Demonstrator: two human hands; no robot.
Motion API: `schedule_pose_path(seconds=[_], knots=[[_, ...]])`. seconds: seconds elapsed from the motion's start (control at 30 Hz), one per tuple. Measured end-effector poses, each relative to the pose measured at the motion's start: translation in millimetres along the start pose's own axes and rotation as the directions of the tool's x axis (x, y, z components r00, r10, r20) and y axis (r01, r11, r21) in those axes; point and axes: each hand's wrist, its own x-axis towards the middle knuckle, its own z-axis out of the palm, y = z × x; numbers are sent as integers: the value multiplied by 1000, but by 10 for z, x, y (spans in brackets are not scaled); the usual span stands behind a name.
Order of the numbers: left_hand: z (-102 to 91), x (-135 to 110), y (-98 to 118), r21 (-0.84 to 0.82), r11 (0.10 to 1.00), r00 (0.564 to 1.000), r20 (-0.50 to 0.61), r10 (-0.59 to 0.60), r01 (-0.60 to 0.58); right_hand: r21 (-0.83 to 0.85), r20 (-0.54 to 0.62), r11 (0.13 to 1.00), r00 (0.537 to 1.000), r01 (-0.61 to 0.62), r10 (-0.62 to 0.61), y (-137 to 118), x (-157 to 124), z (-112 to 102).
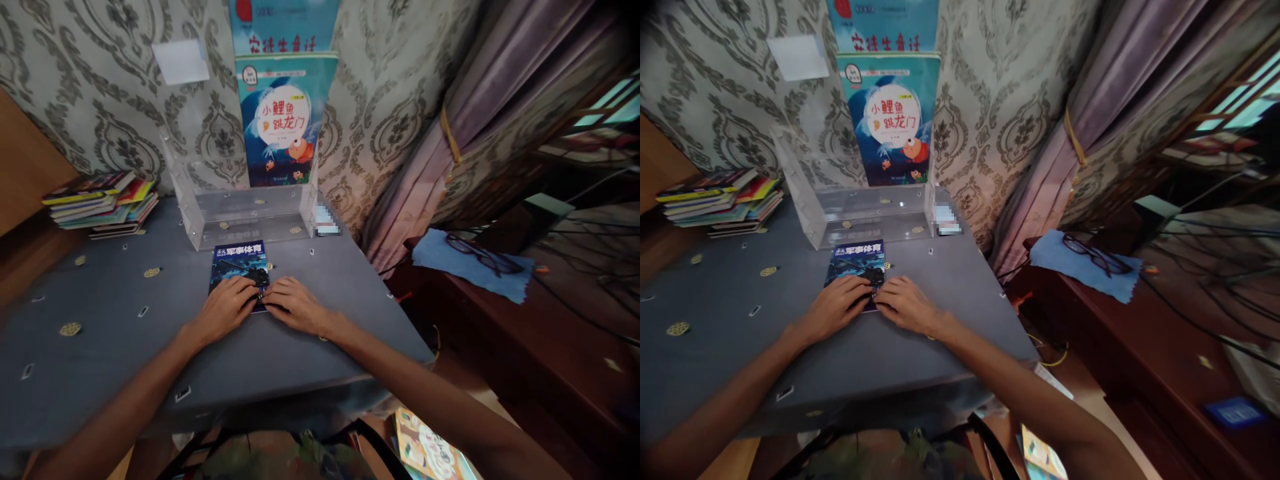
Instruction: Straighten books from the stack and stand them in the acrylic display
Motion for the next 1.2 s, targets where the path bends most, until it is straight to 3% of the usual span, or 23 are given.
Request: schedule_pose_path(seconds=[0.17,0.33,0.53,0.9,1.2], knots=[[112,8,-216,-10,991,991,-7,-135,134,-22,60,985,983,-170,171,41,100,10],[283,58,-571,19,963,962,-46,-268,269,-69,128,943,934,-327,333,169,419,79],[383,111,-850,74,903,906,-37,-421,423,-129,62,865,867,-485,495,383,812,177],[427,100,-816,44,880,880,-76,-469,472,-214,61,843,854,-494,516,352,826,231],[405,85,-738,105,859,864,-125,-488,500,-213,99,855,861,-472,499,-128,499,238]])
